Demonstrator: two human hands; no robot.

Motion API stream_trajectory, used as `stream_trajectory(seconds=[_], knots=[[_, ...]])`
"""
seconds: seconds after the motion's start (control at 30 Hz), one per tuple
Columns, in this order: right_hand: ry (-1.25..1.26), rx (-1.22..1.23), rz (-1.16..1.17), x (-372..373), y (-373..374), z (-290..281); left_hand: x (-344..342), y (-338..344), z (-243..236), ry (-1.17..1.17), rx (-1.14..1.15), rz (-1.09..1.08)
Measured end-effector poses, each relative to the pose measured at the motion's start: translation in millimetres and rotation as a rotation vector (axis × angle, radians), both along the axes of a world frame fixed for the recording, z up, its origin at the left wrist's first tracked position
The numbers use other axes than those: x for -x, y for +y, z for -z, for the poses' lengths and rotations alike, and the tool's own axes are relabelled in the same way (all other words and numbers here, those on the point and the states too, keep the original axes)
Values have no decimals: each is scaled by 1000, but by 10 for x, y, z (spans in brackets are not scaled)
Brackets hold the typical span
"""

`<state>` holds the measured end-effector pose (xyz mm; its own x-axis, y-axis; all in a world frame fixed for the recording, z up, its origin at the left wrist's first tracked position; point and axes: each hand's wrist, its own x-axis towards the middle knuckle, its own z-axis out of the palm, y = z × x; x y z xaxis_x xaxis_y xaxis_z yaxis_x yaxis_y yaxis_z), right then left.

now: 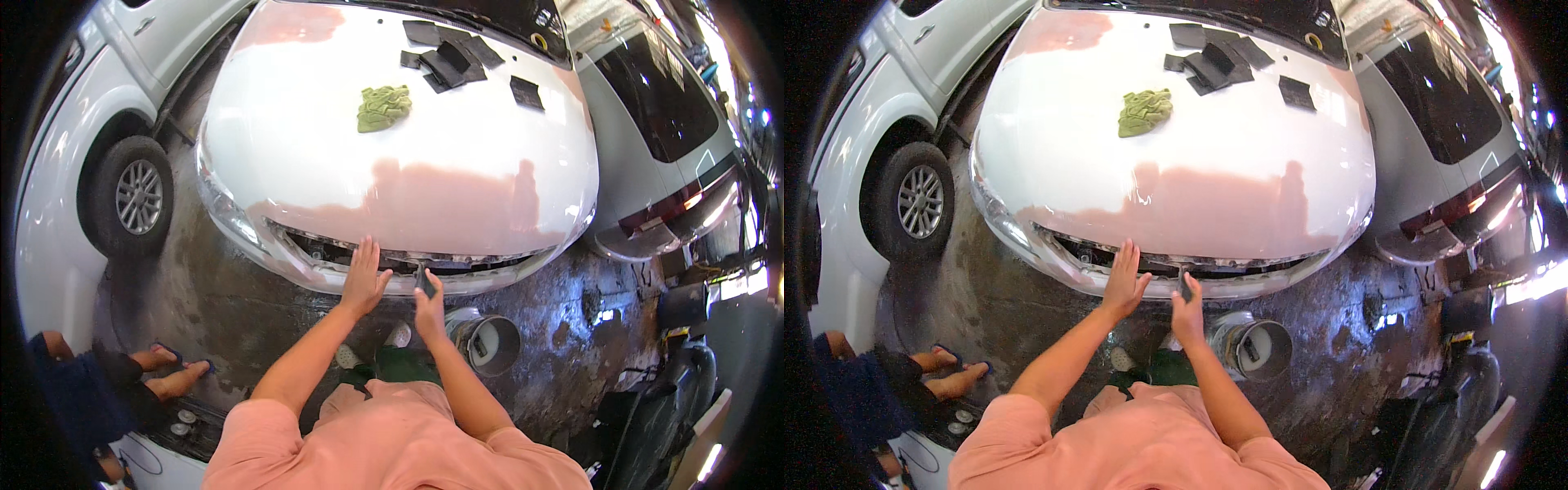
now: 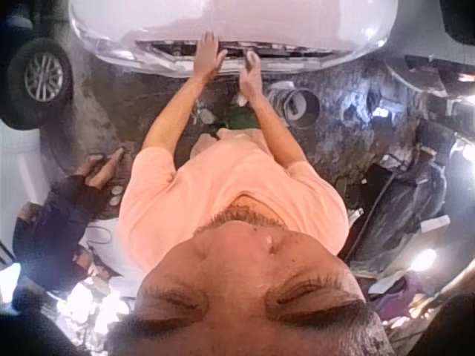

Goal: The person sands a car hood using a sanding block and water from a bucket, wiping the surface with a rag.

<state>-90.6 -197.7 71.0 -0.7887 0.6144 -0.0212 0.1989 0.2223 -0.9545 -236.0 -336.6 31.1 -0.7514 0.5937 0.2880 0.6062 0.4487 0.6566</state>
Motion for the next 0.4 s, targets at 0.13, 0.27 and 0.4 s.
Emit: stream_trajectory(seconds=[0.13,0.27,0.4], knots=[[-9,657,-93,13,253,-267,-252,-32,-168,-893,-394,-31],[-93,1120,-333,157,449,-600,-269,-89,-387,-1426,-714,318],[-261,1263,-550,271,683,-633,-542,30,-635,-1574,-1049,391]])
